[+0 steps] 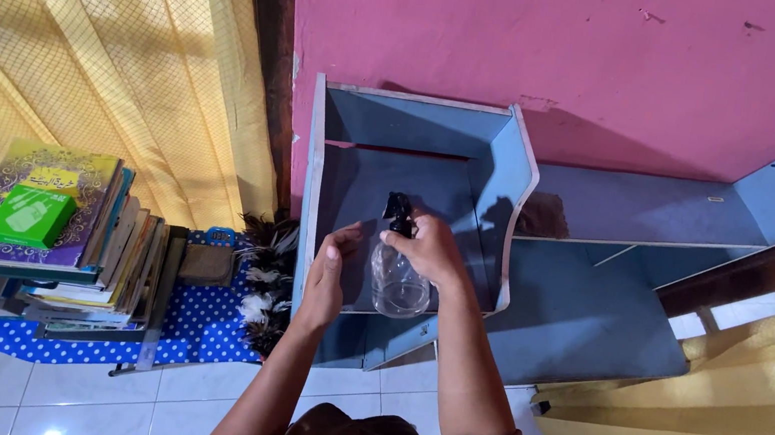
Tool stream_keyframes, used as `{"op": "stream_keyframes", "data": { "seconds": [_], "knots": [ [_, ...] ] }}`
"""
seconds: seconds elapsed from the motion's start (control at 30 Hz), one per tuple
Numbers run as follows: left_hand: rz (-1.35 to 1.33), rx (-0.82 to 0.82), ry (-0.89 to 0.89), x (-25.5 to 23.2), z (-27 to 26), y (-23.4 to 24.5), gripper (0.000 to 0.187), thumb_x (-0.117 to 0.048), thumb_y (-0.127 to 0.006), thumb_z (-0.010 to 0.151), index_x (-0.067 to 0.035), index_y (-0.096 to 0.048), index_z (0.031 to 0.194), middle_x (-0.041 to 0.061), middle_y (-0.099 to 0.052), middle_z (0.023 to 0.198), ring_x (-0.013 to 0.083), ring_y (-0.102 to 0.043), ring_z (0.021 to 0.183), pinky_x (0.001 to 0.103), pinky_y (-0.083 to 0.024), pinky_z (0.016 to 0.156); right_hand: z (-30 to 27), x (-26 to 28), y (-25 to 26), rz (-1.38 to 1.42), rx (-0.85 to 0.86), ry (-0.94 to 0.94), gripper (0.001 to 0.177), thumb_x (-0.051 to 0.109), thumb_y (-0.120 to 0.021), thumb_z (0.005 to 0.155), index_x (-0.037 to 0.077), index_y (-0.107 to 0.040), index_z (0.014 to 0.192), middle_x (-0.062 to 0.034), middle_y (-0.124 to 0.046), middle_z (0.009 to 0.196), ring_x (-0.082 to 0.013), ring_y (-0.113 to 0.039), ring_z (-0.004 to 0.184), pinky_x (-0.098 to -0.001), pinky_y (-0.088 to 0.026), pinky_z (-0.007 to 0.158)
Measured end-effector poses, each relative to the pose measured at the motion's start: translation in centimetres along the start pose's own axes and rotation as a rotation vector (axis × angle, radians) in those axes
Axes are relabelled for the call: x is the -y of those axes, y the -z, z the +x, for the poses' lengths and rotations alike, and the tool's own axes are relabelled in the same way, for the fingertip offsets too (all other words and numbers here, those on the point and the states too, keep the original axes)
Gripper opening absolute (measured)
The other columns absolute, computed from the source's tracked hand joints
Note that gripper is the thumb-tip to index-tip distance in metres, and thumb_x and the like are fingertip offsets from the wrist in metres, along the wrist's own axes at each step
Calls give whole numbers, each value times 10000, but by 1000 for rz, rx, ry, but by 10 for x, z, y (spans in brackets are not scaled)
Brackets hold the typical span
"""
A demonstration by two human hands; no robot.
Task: The person wipes the interior of a blue bookshelf with a cloth, sprays a cleaning solution onto the shelves, and continues wiping. At the end, the person picks up a book from a nearby stack and holds it.
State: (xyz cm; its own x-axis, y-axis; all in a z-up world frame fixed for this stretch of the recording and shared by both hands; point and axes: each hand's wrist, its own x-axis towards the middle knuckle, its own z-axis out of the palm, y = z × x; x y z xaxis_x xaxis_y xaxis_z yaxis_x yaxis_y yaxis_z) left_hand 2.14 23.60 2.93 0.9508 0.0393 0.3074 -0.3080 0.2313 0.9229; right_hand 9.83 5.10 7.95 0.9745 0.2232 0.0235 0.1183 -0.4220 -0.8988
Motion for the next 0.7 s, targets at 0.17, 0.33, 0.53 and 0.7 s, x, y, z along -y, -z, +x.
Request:
{"op": "stream_keyframes", "data": {
  "seconds": [0.17,0.33,0.53,0.7],
  "knots": [
    [-12,-1,27,-9,1,-3,814,-659,-260,1048,43,-495,1387,232,-485,1531,337,-490,1406,464,-376,1171,-7,15,3,15,-27,75,249,160,-824,833,37,-713,1019,-4,-729,865,-83,-671,788,-280,-553,718],
    [-10,-2,26,-6,0,-4,831,-671,-250,1040,45,-506,1376,245,-483,1534,343,-494,1400,469,-382,1165,-16,21,6,133,-86,258,339,145,-801,844,58,-692,1153,-4,-716,954,-83,-674,874,-279,-561,782],
    [23,-4,21,-9,-2,-11,841,-677,-237,1040,41,-498,1391,238,-503,1514,343,-511,1388,465,-399,1163,-24,31,15,-111,-217,177,373,206,-822,833,67,-704,1159,-39,-759,895,-133,-731,834,-302,-585,763],
    [44,16,56,-4,-3,-17,861,-683,-216,1024,35,-503,1401,227,-495,1519,344,-489,1403,469,-381,1157,-29,21,31,-195,-379,75,322,251,-822,816,58,-721,1053,-62,-771,880,-173,-765,817,-314,-586,729]
  ]
}}
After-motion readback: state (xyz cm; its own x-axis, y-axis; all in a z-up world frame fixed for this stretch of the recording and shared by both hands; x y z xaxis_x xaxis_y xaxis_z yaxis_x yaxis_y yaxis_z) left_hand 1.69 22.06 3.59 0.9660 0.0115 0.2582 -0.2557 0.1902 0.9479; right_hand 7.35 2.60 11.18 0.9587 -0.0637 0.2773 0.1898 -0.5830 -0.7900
